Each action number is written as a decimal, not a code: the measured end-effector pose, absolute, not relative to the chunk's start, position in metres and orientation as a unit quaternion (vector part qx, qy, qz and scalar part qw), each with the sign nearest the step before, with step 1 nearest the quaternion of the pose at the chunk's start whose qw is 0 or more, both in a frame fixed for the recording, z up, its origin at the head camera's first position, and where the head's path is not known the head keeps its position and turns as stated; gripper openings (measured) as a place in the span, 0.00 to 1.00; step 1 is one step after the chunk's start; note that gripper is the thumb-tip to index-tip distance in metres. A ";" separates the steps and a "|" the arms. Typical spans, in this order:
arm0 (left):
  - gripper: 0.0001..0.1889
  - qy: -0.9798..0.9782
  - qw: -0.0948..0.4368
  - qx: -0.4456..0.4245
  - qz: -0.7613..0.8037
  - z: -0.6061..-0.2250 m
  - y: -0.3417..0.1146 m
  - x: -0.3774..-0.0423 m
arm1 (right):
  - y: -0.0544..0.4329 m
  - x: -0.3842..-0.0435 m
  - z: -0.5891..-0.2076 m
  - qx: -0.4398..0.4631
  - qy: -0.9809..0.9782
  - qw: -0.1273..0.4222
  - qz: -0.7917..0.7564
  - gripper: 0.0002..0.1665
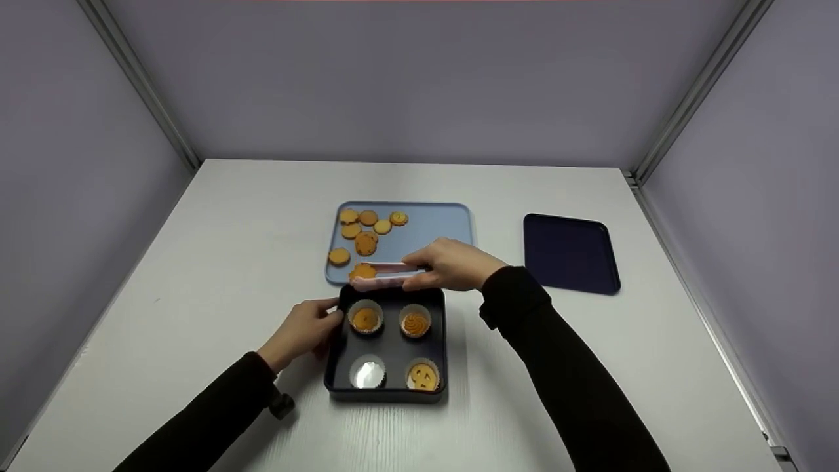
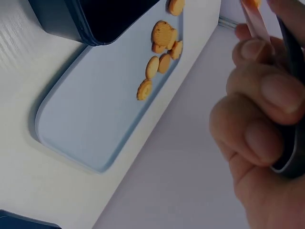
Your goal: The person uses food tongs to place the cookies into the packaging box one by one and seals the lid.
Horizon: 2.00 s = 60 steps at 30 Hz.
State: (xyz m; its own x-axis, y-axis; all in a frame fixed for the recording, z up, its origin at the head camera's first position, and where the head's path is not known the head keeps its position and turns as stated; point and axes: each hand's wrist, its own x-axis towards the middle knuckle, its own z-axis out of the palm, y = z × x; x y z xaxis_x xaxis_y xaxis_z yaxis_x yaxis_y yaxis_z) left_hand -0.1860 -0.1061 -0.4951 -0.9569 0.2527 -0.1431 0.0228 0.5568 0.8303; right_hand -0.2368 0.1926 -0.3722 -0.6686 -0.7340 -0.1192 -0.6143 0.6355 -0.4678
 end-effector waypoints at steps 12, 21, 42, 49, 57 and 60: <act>0.23 0.880 0.119 0.077 0.453 -0.497 -0.105 -0.187 | 0.174 -0.210 -0.377 -0.431 0.851 0.253 -0.160 0.11; 0.24 0.879 0.122 0.073 0.455 -0.496 -0.105 -0.186 | 0.165 -0.201 -0.389 -0.461 0.837 0.266 -0.127 0.11; 0.26 0.867 0.138 0.064 0.474 -0.497 -0.105 -0.184 | 0.152 -0.194 -0.403 -0.446 0.856 0.259 -0.045 0.15; 0.24 0.873 0.127 0.071 0.465 -0.498 -0.105 -0.185 | 0.153 -0.196 -0.405 -0.459 0.851 0.252 -0.044 0.16; 0.25 0.868 0.131 0.067 0.475 -0.497 -0.105 -0.184 | 0.154 -0.197 -0.402 -0.457 0.850 0.253 -0.064 0.12; 0.25 0.870 0.128 0.070 0.471 -0.497 -0.106 -0.185 | 0.154 -0.198 -0.401 -0.463 0.848 0.249 -0.073 0.12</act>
State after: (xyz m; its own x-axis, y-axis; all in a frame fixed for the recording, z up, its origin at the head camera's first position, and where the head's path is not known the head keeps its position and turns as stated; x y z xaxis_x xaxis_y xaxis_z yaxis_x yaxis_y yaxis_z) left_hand -0.1846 -0.1057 -0.4970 -0.9575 0.2421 -0.1569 0.0013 0.5473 0.8369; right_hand -0.1980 0.1543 -0.4007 -0.4475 -0.8213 -0.3538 -0.7486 0.5605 -0.3543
